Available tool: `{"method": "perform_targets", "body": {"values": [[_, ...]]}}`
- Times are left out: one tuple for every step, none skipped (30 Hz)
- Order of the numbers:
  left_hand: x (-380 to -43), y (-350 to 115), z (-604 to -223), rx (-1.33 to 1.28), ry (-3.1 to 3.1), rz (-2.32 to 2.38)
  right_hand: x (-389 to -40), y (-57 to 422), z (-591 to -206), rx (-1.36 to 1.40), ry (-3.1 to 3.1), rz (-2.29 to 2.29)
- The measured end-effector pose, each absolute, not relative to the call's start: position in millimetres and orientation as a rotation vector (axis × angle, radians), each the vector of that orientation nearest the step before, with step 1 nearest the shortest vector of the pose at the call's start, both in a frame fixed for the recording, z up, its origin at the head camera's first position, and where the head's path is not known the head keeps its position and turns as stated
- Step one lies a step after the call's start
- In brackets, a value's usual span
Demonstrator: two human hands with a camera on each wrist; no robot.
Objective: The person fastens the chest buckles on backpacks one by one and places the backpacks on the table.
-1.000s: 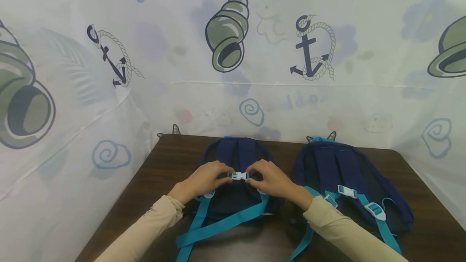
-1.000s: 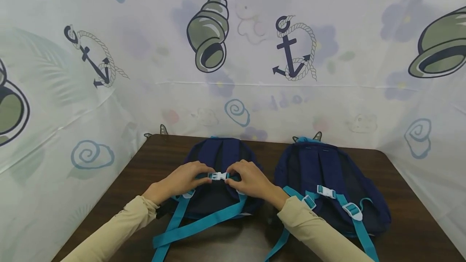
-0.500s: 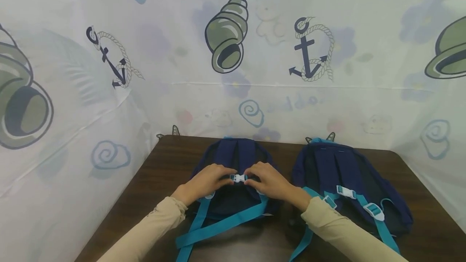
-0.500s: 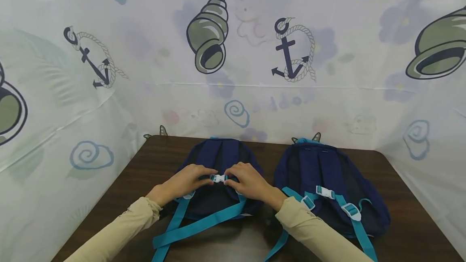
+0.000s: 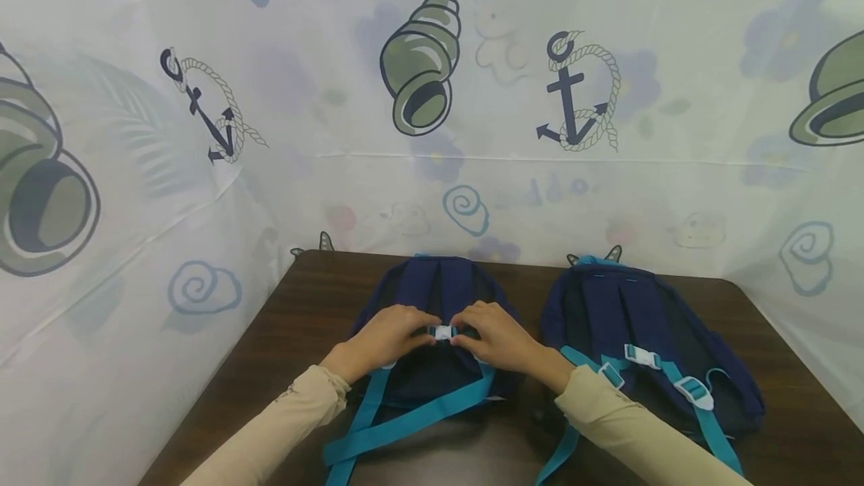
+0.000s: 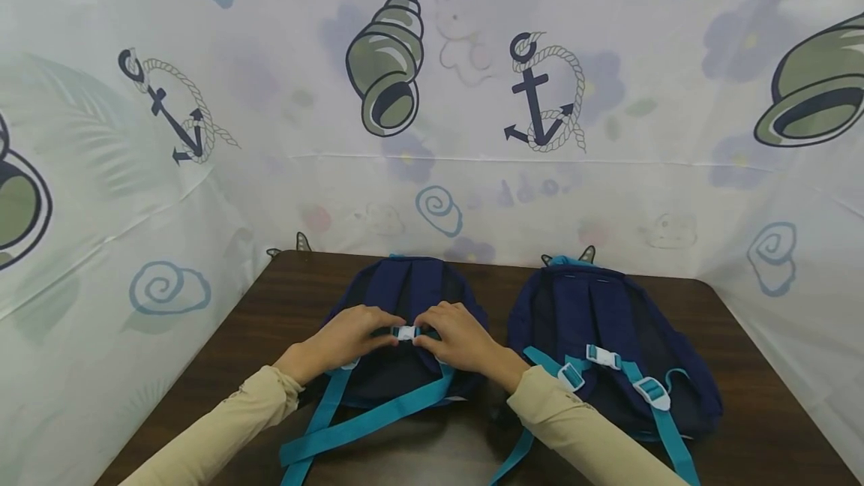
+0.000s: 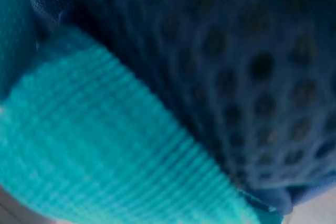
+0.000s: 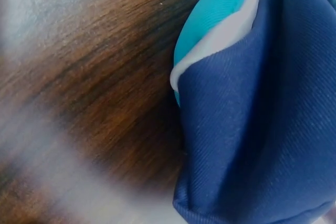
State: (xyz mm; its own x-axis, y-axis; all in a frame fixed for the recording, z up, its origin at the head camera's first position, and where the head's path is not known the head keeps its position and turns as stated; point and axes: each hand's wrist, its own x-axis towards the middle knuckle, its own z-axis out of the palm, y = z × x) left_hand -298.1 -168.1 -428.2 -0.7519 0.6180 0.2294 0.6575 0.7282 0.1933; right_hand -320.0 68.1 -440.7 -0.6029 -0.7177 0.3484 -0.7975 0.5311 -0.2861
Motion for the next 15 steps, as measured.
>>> {"method": "perform_targets", "body": {"values": [[-297.8,-168.0,-428.2,-1.029,-2.782,-0.397,-320.0,67.9,-440.7,1.282,-2.591,0.627],[-297.7,-168.0,-428.4,-1.027,-2.785,-0.402,-319.9,67.6,-440.7,1.272,-2.601,0.627],[-297.5,-168.0,-428.5,-1.023,-2.791,-0.408,-319.9,67.4,-440.5,1.262,-2.613,0.626],[-297.4,-167.9,-428.7,-1.019,-2.794,-0.415,-319.6,67.1,-440.0,1.255,-2.622,0.627],[-297.4,-168.1,-429.1,-1.015,-2.796,-0.422,-319.3,66.7,-439.5,1.25,-2.629,0.627],[-297.6,-168.3,-429.7,-1.011,-2.798,-0.428,-319.2,66.3,-439.3,1.244,-2.635,0.622],[-297.7,-168.5,-430.1,-1.008,-2.802,-0.431,-318.9,66.0,-438.9,1.24,-2.642,0.618],[-297.8,-168.7,-430.6,-1.006,-2.805,-0.433,-318.6,65.7,-438.4,1.238,-2.646,0.615],[-297.6,-168.9,-430.8,-1.005,-2.808,-0.438,-318.4,65.5,-438.1,1.239,-2.649,0.614],[-297.4,-169.2,-431.1,-1.002,-2.815,-0.444,-318.3,65.5,-437.9,1.24,-2.655,0.61],[-297.0,-169.7,-431.4,-0.999,-2.826,-0.445,-318.3,65.6,-438.0,1.245,-2.658,0.607],[-296.2,-170.4,-431.5,-0.99,-2.843,-0.439,-318.8,65.9,-438.4,1.25,-2.665,0.6],[-295.1,-171.0,-431.6,-0.976,-2.865,-0.434,-319.0,66.6,-438.7,1.257,-2.669,0.603],[-293.8,-171.7,-431.7,-0.959,-2.886,-0.434,-319.7,67.6,-439.7,1.262,-2.671,0.6],[-292.5,-172.4,-431.6,-0.942,-2.904,-0.434,-320.6,69.0,-440.8,1.266,-2.673,0.603]]}}
